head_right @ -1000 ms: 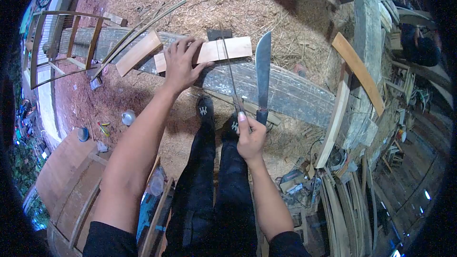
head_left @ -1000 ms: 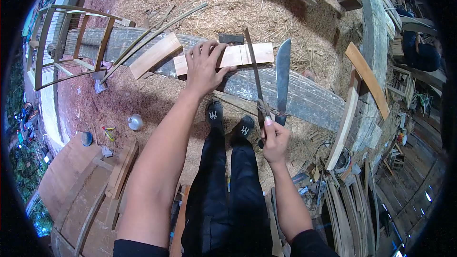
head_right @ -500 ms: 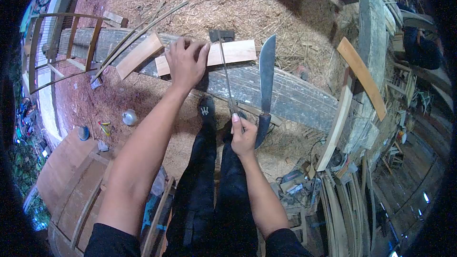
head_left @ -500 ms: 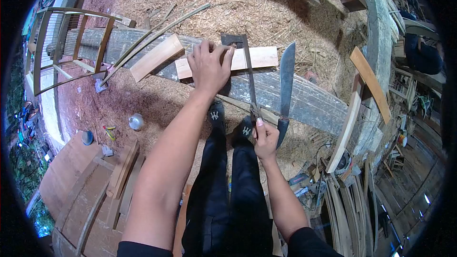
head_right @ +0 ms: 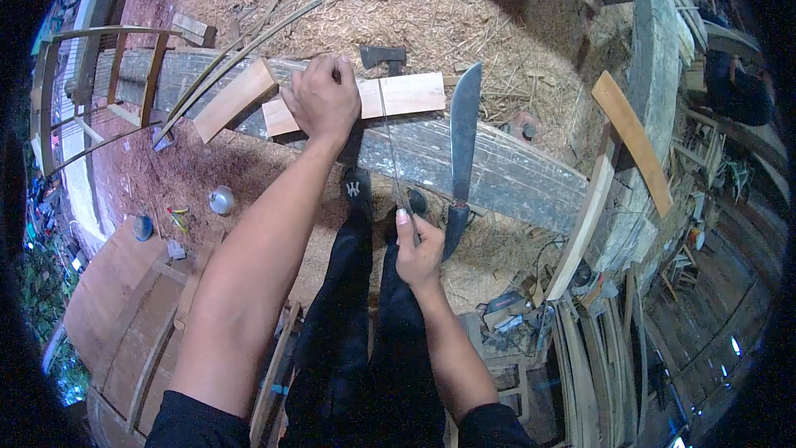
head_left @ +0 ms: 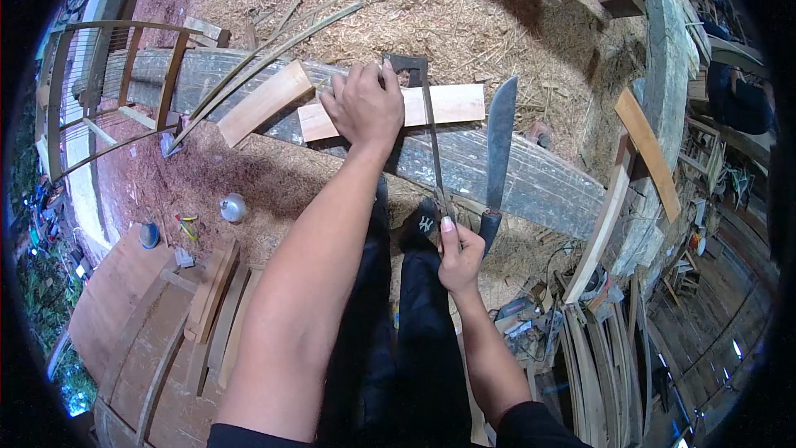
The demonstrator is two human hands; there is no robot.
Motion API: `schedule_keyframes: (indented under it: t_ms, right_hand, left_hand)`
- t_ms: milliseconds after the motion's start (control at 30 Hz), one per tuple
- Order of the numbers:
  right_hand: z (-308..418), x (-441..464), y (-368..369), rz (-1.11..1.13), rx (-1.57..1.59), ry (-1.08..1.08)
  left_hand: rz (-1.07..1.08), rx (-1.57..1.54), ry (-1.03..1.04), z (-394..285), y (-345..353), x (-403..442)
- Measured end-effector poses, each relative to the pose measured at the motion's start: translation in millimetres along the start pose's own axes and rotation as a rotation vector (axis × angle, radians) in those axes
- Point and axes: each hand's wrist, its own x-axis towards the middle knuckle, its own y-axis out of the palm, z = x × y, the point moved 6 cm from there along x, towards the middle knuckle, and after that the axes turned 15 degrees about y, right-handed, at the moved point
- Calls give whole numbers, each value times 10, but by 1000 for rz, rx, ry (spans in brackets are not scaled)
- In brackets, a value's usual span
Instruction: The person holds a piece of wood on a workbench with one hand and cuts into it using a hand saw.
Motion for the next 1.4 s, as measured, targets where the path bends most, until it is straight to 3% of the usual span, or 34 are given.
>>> schedule_keyframes:
  t_ms: [533, 600, 633, 700, 900, 967, 1200, 1400]
  right_hand:
    - [351, -182, -48, 40, -47, 162]
    - [376, -185, -50, 32, -60, 178]
    - [384, -188, -47, 42, -76, 194]
    - [414, -217, -45, 50, -88, 213]
    - [768, -435, -81, 105, -4, 41]
    - [795, -454, -101, 12, -81, -37]
    - [1066, -236, 8, -71, -231, -48]
    - [1049, -283, 28, -92, -49, -1]
  left_hand:
    - [-24, 49, -93, -27, 4, 82]
    - [-53, 3, 245, -169, -35, 116]
    - [-52, 4, 245, -161, -54, 116]
    - [254, -23, 241, -151, 91, 97]
    - [150, -19, 189, -134, 98, 113]
    - [111, -35, 196, -139, 95, 116]
    - [34, -39, 235, -115, 113, 92]
    - [44, -20, 263, -167, 83, 134]
